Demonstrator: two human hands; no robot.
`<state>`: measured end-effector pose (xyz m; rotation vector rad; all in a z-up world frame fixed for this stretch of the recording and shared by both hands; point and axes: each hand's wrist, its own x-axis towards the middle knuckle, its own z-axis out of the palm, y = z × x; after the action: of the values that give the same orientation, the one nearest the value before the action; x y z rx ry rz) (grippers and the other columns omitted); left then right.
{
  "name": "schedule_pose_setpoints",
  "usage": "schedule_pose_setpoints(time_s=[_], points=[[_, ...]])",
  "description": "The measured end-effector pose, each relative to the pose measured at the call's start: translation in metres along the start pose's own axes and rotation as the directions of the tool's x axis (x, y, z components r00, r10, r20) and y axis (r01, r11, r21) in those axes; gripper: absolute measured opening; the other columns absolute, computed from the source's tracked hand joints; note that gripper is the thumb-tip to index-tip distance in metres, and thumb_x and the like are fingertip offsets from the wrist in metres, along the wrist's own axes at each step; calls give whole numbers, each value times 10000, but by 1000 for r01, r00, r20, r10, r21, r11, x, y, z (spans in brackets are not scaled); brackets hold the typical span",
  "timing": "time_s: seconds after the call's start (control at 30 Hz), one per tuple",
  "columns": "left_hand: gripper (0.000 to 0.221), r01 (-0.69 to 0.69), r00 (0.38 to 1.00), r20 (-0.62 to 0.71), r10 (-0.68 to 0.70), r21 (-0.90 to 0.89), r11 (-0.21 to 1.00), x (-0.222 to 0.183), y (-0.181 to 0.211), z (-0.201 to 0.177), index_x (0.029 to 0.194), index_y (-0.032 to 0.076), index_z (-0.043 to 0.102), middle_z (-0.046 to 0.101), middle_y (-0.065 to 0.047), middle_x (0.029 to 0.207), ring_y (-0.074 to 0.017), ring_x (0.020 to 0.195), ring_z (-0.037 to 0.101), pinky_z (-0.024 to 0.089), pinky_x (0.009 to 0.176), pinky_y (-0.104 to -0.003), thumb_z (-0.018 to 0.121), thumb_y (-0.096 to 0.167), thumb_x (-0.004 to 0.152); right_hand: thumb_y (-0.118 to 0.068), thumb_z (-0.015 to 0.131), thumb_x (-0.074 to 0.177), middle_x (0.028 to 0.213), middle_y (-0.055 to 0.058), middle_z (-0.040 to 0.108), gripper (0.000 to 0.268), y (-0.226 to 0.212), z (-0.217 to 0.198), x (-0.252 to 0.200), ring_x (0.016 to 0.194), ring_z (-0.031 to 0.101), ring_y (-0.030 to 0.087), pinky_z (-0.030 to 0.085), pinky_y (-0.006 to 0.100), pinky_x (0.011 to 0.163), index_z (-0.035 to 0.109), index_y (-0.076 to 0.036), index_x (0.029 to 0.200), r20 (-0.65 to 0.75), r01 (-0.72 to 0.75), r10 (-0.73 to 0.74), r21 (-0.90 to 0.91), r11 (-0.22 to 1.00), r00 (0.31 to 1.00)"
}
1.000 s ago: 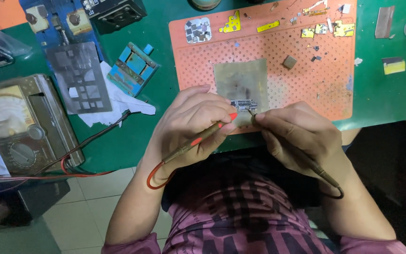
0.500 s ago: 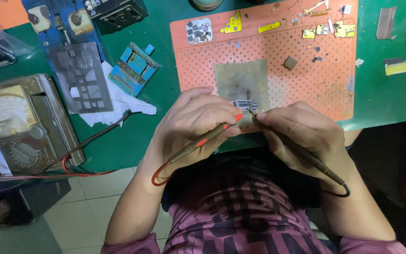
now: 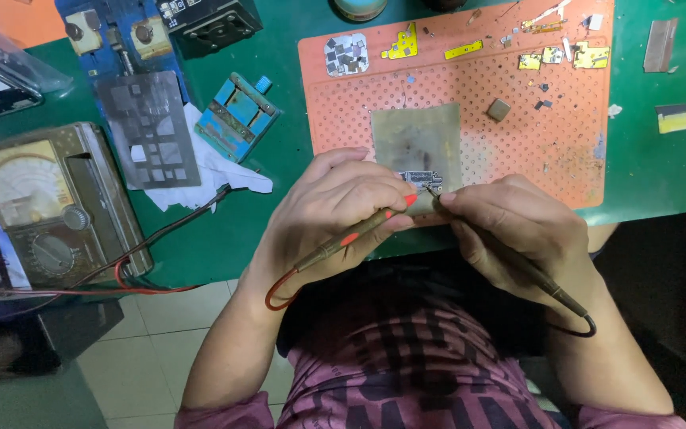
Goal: Soldering and cleaning components on a mobile phone circuit board at a repair bench.
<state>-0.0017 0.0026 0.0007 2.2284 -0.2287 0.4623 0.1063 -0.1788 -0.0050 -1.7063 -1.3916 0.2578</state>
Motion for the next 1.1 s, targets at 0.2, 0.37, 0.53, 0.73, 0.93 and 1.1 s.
schedule_pose_setpoints(time_s=[0.2,0.37,0.53,0.73,0.93,1.1], points=[[145,32,999,-16,-31,40,999,0,9,-7,917,54,515,606,-71,927,-210,898,599,405,834,-368,505,193,877,-32,522,811,852,174,603,159,-8,0,4,697,589,258,458,317,658,560,64,933,11,-41,41,-18,999,999],[137,17,999,-48,-16,19,1000,-5,4,-3,953,73,490,599,-53,928,-190,888,595,415,854,-345,564,150,867,-32,515,812,849,180,599,156,-13,2,6,697,580,256,447,306,651,572,81,902,-8,-72,72,-2,997,997],[129,31,999,-38,-31,9,999,-5,4,-3,942,77,501,601,-44,922,-184,893,594,407,865,-344,521,185,876,-25,519,813,862,183,600,155,-11,2,3,692,571,255,441,301,646,574,86,908,-16,-71,71,-18,997,997],[125,45,998,-44,-45,-4,999,-5,5,-3,937,70,507,599,-48,918,-186,890,589,406,871,-351,519,178,875,-34,513,818,862,178,602,164,-12,1,3,696,577,258,442,312,650,576,80,917,-9,-66,66,-41,997,998],[142,45,999,-25,-44,10,999,-6,3,-2,931,80,512,602,-32,915,-180,894,593,402,889,-357,513,209,872,-17,525,810,865,190,603,146,-10,3,2,705,584,264,446,315,652,572,86,903,-21,-49,48,-21,999,999],[136,15,999,-47,-15,5,1000,-5,3,-2,932,69,499,600,-47,910,-189,882,598,417,873,-360,543,180,865,-28,525,813,861,184,606,146,-8,4,0,649,556,246,420,298,614,579,76,898,-39,-53,52,-23,998,998]])
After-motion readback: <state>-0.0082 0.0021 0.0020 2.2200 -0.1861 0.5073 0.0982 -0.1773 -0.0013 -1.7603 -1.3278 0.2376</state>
